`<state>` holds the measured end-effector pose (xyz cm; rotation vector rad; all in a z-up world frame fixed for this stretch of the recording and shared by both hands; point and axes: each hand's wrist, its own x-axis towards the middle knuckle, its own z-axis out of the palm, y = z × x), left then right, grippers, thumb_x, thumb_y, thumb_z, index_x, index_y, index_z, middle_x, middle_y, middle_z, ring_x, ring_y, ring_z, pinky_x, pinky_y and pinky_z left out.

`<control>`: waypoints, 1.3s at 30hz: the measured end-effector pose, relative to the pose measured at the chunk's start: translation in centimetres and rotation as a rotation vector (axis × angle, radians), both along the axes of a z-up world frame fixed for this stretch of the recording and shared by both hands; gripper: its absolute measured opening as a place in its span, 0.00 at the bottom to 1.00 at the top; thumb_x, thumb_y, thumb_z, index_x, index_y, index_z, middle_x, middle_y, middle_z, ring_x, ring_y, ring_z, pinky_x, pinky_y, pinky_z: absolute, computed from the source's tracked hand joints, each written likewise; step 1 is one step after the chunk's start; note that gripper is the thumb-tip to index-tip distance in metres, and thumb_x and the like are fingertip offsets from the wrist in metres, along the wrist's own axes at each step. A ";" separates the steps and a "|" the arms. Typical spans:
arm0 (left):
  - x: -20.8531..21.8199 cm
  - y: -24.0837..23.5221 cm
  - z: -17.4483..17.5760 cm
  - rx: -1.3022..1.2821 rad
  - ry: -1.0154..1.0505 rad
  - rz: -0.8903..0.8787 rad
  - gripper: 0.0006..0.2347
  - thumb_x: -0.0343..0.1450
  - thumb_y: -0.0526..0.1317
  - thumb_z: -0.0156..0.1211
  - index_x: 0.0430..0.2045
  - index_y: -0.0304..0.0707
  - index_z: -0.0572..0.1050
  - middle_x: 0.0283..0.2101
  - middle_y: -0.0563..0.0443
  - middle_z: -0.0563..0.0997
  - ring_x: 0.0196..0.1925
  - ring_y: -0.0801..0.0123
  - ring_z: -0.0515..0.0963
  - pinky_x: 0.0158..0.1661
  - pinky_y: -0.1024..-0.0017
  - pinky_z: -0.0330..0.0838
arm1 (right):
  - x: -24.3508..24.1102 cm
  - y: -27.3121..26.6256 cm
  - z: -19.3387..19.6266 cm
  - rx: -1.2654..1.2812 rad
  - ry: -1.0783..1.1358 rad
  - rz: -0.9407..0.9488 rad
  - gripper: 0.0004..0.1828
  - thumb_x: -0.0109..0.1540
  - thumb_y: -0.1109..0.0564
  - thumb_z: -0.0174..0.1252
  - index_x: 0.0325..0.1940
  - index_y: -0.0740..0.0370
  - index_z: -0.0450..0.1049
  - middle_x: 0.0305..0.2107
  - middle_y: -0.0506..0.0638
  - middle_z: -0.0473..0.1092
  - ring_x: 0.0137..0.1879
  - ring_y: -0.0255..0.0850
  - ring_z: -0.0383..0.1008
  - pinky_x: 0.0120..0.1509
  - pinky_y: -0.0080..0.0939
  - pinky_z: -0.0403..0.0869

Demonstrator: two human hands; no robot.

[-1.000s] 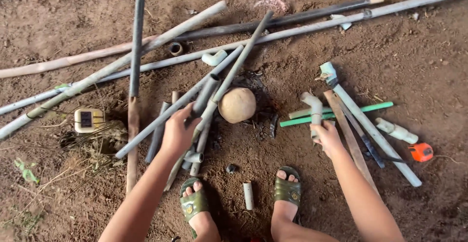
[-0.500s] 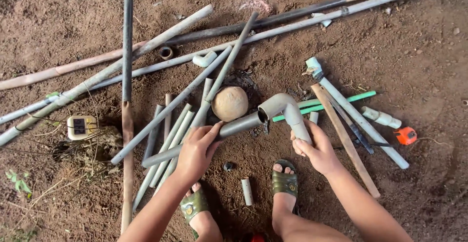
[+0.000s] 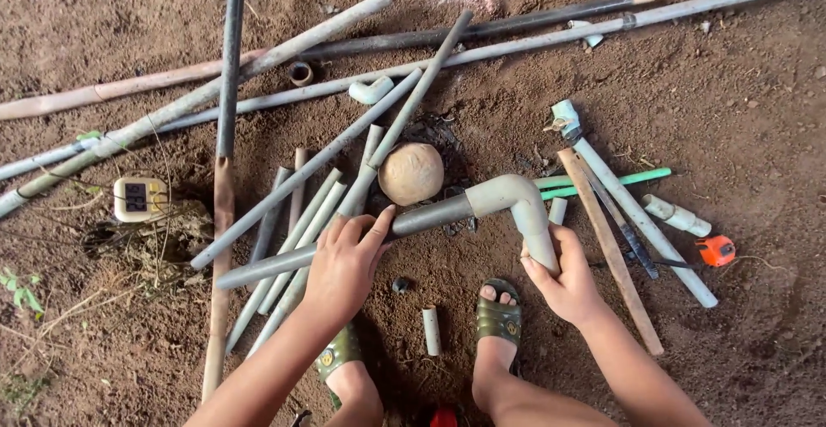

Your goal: The person uses a knife to cut into a coconut placed on the ground. They also pick up and examine various PVC pipes and fittings scattered around the work area.

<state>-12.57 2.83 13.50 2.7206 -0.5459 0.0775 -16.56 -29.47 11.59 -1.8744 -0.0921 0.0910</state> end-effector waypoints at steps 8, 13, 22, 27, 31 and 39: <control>0.0 -0.2 0.1 0.068 0.035 -0.073 0.20 0.69 0.44 0.51 0.57 0.52 0.63 0.38 0.50 0.74 0.44 0.60 0.72 0.38 0.67 0.67 | -0.7 -0.5 -0.4 -0.073 -0.004 0.020 0.21 0.58 0.61 0.51 0.52 0.68 0.55 0.32 0.55 0.71 0.31 0.39 0.71 0.34 0.42 0.70; 0.5 0.1 0.8 0.087 0.127 -0.145 0.22 0.67 0.44 0.52 0.58 0.52 0.62 0.39 0.50 0.74 0.45 0.61 0.72 0.39 0.67 0.69 | -1.6 -1.1 -1.8 -0.135 0.013 -0.003 0.21 0.58 0.61 0.53 0.53 0.67 0.55 0.32 0.55 0.71 0.33 0.41 0.72 0.39 0.44 0.72; 1.5 0.9 1.6 -0.089 0.376 -0.300 0.20 0.68 0.42 0.53 0.55 0.36 0.65 0.38 0.38 0.76 0.43 0.49 0.76 0.40 0.59 0.72 | -2.0 -1.4 -2.9 -0.300 0.042 -0.046 0.27 0.58 0.57 0.54 0.56 0.70 0.52 0.34 0.61 0.68 0.38 0.46 0.73 0.43 0.51 0.72; 1.0 1.2 0.6 -0.178 0.203 -0.283 0.21 0.68 0.41 0.53 0.57 0.36 0.63 0.37 0.42 0.74 0.42 0.55 0.74 0.40 0.65 0.72 | -1.2 0.2 -1.3 -0.331 0.190 0.034 0.26 0.60 0.54 0.52 0.56 0.69 0.53 0.36 0.60 0.69 0.39 0.51 0.75 0.40 0.53 0.74; 0.4 1.5 0.0 -0.131 0.163 -0.291 0.23 0.67 0.37 0.54 0.57 0.33 0.61 0.37 0.41 0.73 0.42 0.54 0.74 0.38 0.64 0.73 | -0.9 0.3 -0.3 -0.390 0.284 0.092 0.27 0.60 0.52 0.52 0.57 0.69 0.54 0.37 0.60 0.71 0.40 0.52 0.76 0.40 0.54 0.75; 0.4 1.1 -1.9 0.066 -0.099 -0.247 0.22 0.66 0.34 0.49 0.58 0.41 0.61 0.38 0.44 0.71 0.43 0.58 0.72 0.36 0.67 0.72 | -0.6 1.3 1.9 -0.368 0.477 0.138 0.26 0.60 0.52 0.48 0.57 0.67 0.53 0.37 0.58 0.71 0.39 0.49 0.75 0.39 0.53 0.74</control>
